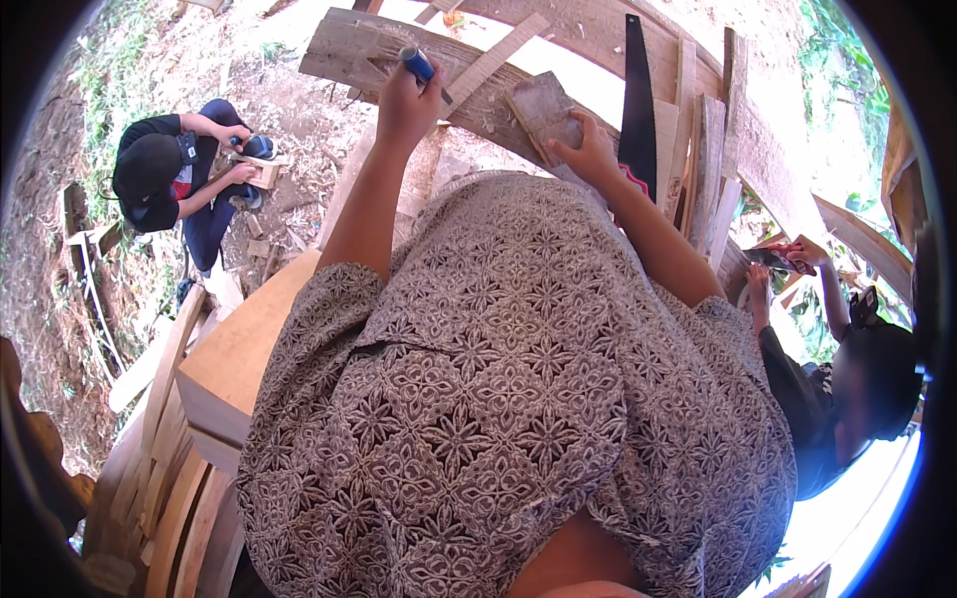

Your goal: The person carves a small wooden piece using a chisel and a red-handled tool, repeatedly marking and removing material. Another person works on wood nearby. The carved piece is held and inspected multiple times during the process.

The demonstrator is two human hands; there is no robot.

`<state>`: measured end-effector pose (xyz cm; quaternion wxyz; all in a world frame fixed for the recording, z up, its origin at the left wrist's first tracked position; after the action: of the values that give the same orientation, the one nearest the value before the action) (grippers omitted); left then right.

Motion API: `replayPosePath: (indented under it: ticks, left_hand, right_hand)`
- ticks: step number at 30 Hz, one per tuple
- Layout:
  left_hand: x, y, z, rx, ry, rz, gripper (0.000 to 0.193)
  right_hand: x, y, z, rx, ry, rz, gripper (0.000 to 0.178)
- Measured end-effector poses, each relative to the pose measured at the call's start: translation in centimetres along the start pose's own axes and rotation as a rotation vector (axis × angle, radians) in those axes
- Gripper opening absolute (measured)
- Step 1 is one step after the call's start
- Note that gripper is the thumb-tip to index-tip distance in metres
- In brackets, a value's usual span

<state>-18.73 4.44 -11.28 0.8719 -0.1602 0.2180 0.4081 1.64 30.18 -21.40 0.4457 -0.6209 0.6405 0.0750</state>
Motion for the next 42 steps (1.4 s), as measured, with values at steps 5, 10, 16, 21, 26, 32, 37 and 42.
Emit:
replayPosePath:
  ticks: [5, 10, 16, 21, 26, 32, 37, 42]
  left_hand:
    - [0.3, 0.3, 0.0, -0.005, -0.007, -0.009, 0.021]
    - [0.5, 0.5, 0.6, -0.002, -0.002, -0.015, 0.021]
    - [0.2, 0.4, 1.2, 0.105, -0.003, 0.054, 0.018]
    - [0.6, 0.6, 0.8, 0.046, 0.022, -0.002, 0.020]
    - [0.8, 0.5, 0.5, 0.008, 0.012, -0.032, 0.021]
    - [0.6, 0.3, 0.8, 0.064, -0.014, 0.012, 0.020]
    - [0.2, 0.1, 1.0, 0.118, -0.017, 0.079, 0.017]
    - [0.4, 0.1, 1.2, 0.117, -0.027, 0.067, 0.017]
  right_hand:
    - [0.0, 0.0, 0.5, 0.030, 0.014, -0.019, 0.086]
    - [0.1, 0.4, 1.4, 0.025, 0.015, 0.011, 0.084]
    - [0.1, 0.2, 1.7, 0.021, 0.015, 0.032, 0.083]
    - [-0.2, -0.1, 1.3, 0.017, 0.018, 0.035, 0.084]
    - [-0.3, -0.1, 1.0, 0.014, 0.025, 0.033, 0.083]
    - [-0.3, -0.2, 1.3, 0.045, 0.028, 0.020, 0.084]
    - [-0.1, -0.2, 1.2, 0.043, 0.017, 0.009, 0.085]
    - [-0.3, -0.5, 1.1, 0.043, 0.006, 0.046, 0.088]
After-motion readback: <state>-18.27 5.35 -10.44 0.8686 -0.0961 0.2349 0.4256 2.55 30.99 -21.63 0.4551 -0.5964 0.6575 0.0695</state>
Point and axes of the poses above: each hand's wrist, its own y-axis towards the middle knuckle, its own x-axis out of the palm, z = x × y, the point moved 10 cm from there along y, towards the middle knuckle, and after that the axes turned 15 degrees about -z, right-handed, at the moved point
